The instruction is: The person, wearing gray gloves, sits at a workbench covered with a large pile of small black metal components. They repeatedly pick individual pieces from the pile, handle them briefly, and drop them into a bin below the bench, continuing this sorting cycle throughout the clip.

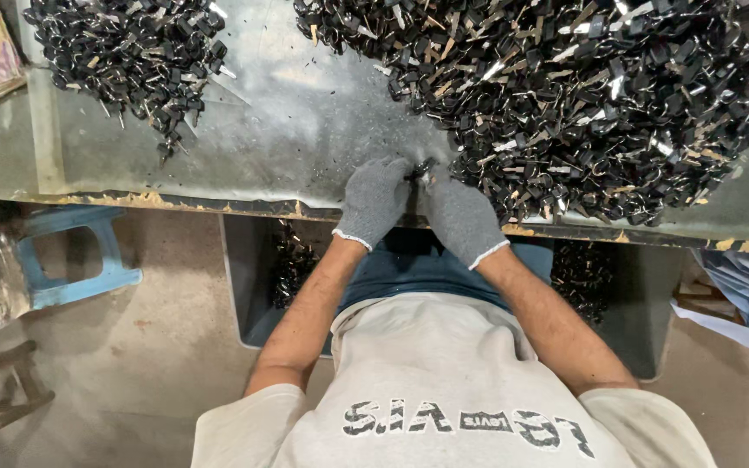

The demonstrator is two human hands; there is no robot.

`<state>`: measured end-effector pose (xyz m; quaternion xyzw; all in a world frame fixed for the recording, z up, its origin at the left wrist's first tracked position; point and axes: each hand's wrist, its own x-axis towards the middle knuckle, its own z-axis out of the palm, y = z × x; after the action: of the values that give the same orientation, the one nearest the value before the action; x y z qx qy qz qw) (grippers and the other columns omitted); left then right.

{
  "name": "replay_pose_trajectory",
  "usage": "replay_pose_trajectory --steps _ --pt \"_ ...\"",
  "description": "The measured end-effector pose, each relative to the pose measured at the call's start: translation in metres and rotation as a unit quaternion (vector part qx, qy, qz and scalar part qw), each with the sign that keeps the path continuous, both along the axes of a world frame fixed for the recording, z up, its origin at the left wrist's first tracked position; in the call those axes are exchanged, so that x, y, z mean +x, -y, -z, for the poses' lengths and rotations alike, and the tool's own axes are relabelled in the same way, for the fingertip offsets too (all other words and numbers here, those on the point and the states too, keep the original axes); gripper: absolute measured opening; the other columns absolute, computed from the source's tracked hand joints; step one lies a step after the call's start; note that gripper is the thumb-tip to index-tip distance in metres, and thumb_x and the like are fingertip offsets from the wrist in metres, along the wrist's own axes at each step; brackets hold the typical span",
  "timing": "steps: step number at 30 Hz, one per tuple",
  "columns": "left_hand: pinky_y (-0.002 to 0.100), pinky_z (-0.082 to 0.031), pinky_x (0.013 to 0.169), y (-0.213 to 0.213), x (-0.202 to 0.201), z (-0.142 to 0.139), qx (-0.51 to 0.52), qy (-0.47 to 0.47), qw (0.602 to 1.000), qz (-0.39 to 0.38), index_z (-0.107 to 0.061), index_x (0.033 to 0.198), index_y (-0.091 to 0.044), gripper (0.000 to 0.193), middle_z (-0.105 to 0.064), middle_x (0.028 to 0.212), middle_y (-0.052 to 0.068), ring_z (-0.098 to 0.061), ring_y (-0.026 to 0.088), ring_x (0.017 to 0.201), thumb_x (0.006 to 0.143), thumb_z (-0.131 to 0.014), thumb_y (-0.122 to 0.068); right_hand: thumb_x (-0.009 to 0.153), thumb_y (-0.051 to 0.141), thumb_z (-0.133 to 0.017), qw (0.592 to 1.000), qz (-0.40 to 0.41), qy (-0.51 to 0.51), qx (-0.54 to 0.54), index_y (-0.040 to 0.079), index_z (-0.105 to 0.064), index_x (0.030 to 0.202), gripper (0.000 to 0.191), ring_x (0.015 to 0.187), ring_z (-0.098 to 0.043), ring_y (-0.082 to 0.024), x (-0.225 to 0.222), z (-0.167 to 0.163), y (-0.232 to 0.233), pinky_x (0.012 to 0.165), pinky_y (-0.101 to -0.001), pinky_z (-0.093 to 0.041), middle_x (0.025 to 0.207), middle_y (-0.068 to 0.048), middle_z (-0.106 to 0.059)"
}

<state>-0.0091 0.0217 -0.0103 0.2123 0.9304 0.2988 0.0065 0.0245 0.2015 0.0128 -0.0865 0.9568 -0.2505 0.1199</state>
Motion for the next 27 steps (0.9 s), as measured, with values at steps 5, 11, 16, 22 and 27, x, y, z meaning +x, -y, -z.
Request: replay_pose_trajectory --steps 5,11,16,22,27 --pt "0.050 -0.052 0.089 -0.004 0.006 0.004 0.000 -0.069 0.997 0.022 -0.067 0.105 -0.008 0.016 -0.069 0.103 0.015 -0.066 0.037 0.100 0.089 -0.065 -0.009 0.101 0.012 -0.053 0.996 0.027 0.011 0.085 -0.003 -0.053 0.112 0.019 0.071 -0.072 -0.043 0.009 0.003 0.013 0.059 -0.0529 -0.058 0.080 -0.024 -0.071" --pt "0.051 -0.053 0.088 -0.001 0.004 0.005 0.044 -0.008 0.999 -0.006 -0.068 0.106 -0.007 0.023 -0.070 0.102 0.016 -0.067 0.039 0.099 0.083 -0.067 -0.010 0.095 0.012 -0.054 0.999 -0.023 -0.023 0.040 -0.002 -0.054 0.112 0.023 0.072 -0.072 -0.042 0.005 0.009 -0.006 0.060 -0.0524 -0.058 0.079 -0.024 -0.071" --pt "0.050 -0.054 0.087 0.000 0.004 0.008 0.016 0.024 0.999 -0.018 -0.069 0.097 -0.009 0.013 -0.071 0.098 0.016 -0.068 0.038 0.098 0.084 -0.069 -0.011 0.100 0.019 -0.055 0.999 -0.031 -0.002 0.019 -0.003 -0.055 0.113 0.026 0.069 -0.072 -0.042 0.004 0.007 -0.010 0.059 -0.0531 -0.057 0.074 -0.024 -0.070" --pt "0.049 -0.054 0.084 -0.004 0.009 0.000 0.036 -0.038 0.999 -0.015 -0.068 0.103 -0.011 0.017 -0.072 0.099 0.014 -0.069 0.037 0.096 0.086 -0.069 -0.011 0.099 0.016 -0.055 0.999 -0.018 -0.018 0.046 -0.002 -0.055 0.113 0.022 0.070 -0.072 -0.041 -0.002 0.000 0.002 0.059 -0.0525 -0.057 0.076 -0.022 -0.071" --pt "0.048 -0.055 0.078 0.002 0.011 -0.013 0.069 -0.001 0.997 -0.045 -0.067 0.123 -0.010 0.042 -0.072 0.098 0.014 -0.069 0.037 0.091 0.081 -0.067 -0.008 0.096 0.015 -0.057 0.998 -0.022 -0.025 0.055 -0.007 -0.050 0.127 0.038 0.063 -0.070 -0.042 0.006 -0.003 -0.001 0.052 -0.0518 -0.057 0.080 -0.024 -0.070"
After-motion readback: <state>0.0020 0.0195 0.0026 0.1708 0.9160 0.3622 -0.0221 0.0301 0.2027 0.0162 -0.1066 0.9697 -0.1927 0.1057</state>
